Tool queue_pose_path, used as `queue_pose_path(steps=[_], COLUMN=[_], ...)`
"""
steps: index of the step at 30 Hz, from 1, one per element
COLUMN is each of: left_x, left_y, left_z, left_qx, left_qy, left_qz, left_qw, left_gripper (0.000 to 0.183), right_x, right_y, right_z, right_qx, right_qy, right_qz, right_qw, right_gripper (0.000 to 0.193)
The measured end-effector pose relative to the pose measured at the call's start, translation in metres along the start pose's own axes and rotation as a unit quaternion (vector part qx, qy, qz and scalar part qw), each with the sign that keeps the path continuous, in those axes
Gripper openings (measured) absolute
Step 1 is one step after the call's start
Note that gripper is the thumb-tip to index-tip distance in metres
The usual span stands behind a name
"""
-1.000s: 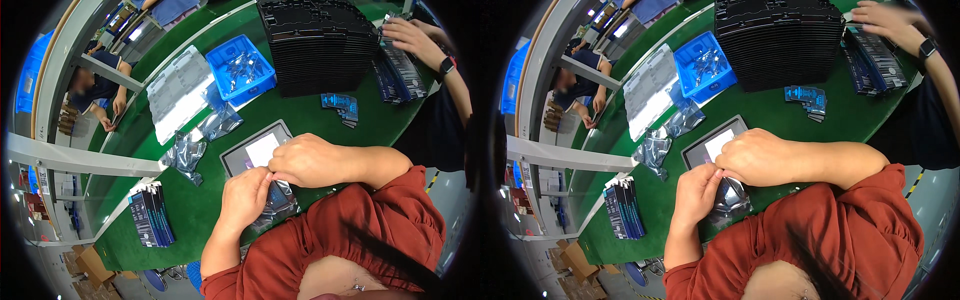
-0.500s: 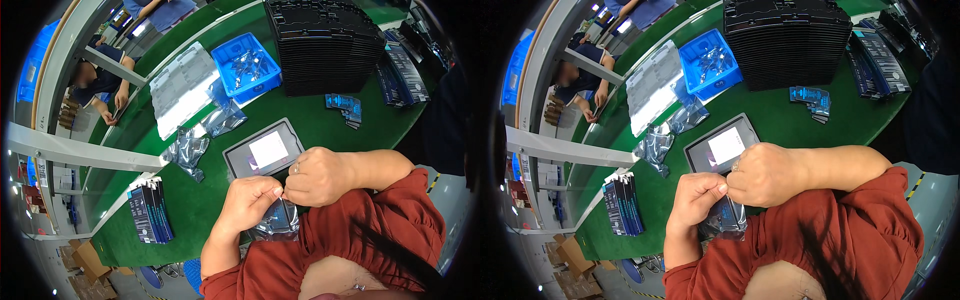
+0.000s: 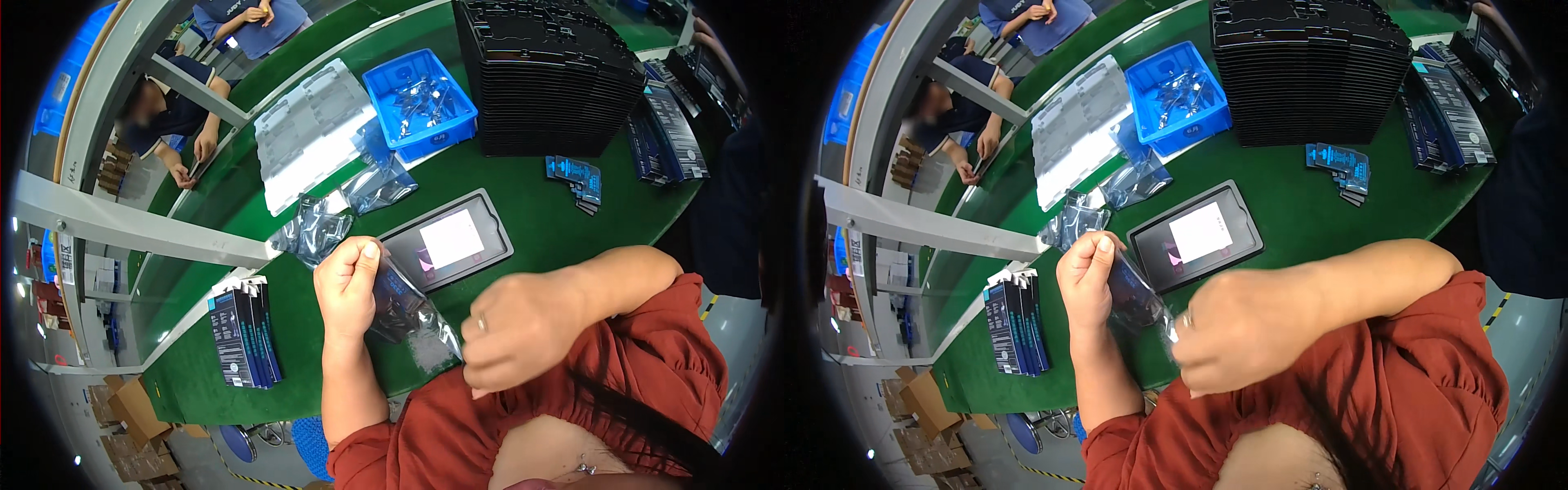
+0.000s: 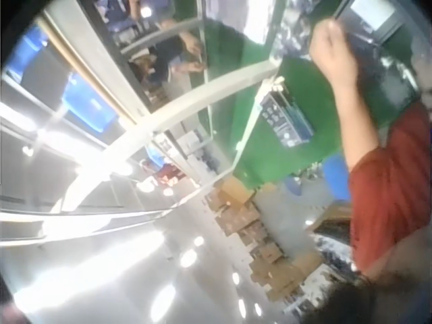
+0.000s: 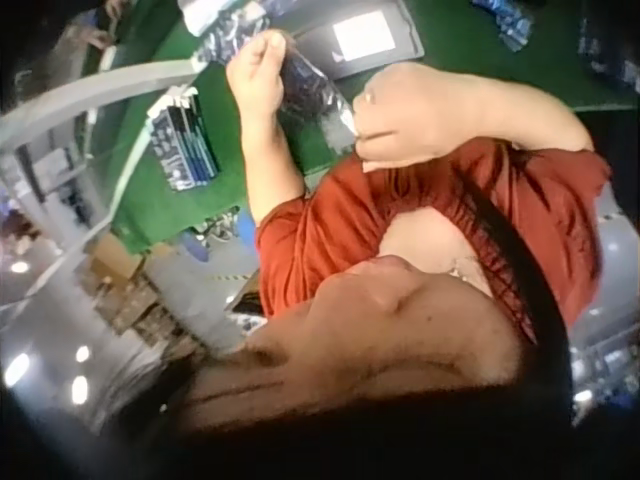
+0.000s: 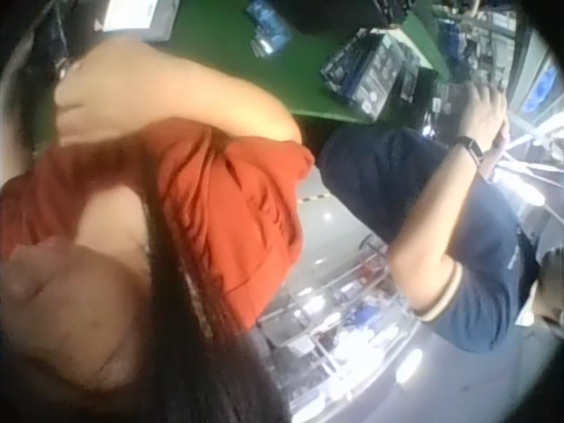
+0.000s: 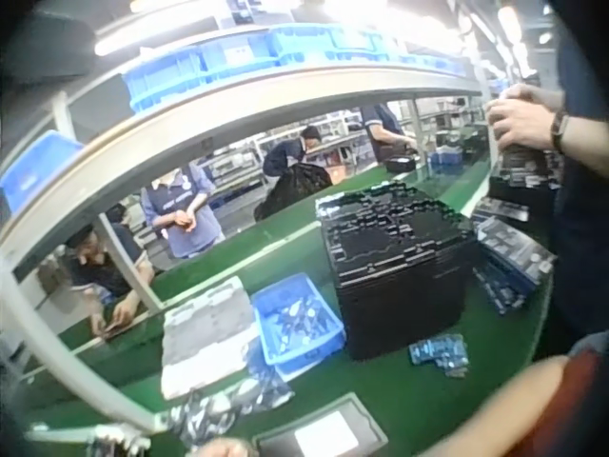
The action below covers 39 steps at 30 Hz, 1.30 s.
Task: The person repeatedly opens small retail boxes, removes the electronic components and plastic bags inside, and places the items into a blue bin. The person then closes the empty boxes and stacks them on the table. This process is repeated for multiple units throughout the video.
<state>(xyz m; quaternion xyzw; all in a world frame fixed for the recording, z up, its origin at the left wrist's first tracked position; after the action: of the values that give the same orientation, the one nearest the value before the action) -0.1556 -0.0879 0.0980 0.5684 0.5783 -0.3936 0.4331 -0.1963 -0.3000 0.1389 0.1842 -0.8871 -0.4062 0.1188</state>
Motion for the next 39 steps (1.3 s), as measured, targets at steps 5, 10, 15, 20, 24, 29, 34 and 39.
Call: queue_pose_path(steps=[5,10,15,20,24,29,34,39], left_x=[-0.008,-0.014,-0.011,-0.008,-0.012,-0.012,-0.018,-0.026], left_y=[-0.010,-0.012,-0.012,-0.012,-0.013,-0.016,-0.021,-0.026], left_z=[0.008,0.021,0.021,0.026,0.028,0.028,0.038,0.046], left_qx=[0.033,0.051,0.080,0.079,0.067,0.011,-0.001,-0.015], left_qy=[0.028,0.056,0.044,0.038,0.033,0.089,0.144,0.184], left_qz=[0.042,0.084,0.035,0.066,0.053,0.099,0.137,0.164], left_qw=[0.998,0.994,0.995,0.994,0.996,0.991,0.980,0.969], left_gripper=[0.022,0.018,0.018,0.019,0.018,0.017,0.012,0.008], right_x=[-0.038,-0.045,-0.037,-0.035,-0.039,-0.036,-0.039,-0.039], right_y=[-0.019,-0.035,-0.029,-0.033,-0.041,-0.040,-0.047,-0.054], right_z=[-0.016,0.002,0.002,0.005,0.006,0.008,0.012,0.012], right_qx=[-0.115,-0.110,-0.106,-0.111,-0.137,-0.126,-0.104,-0.163], right_qy=[0.113,0.022,-0.075,-0.049,0.001,-0.039,0.011,0.063], right_qz=[0.186,0.226,0.176,0.195,0.255,0.305,0.383,0.414], right_qw=[0.969,0.968,0.976,0.973,0.957,0.943,0.918,0.893], right_gripper=[0.018,0.012,0.015,0.015,0.014,0.011,0.013,0.014])
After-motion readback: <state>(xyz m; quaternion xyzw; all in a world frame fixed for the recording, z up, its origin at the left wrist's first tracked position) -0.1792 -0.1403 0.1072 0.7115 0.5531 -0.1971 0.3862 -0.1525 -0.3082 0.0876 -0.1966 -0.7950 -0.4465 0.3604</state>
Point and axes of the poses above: each hand's wrist, its own y-axis towards the middle knuckle, its own z-axis out of the palm, x = y × z, the point moved 3 cm from there along y, towards the middle knuckle, and after that the axes turned 13 degrees about -z, right-handed, at the moved point
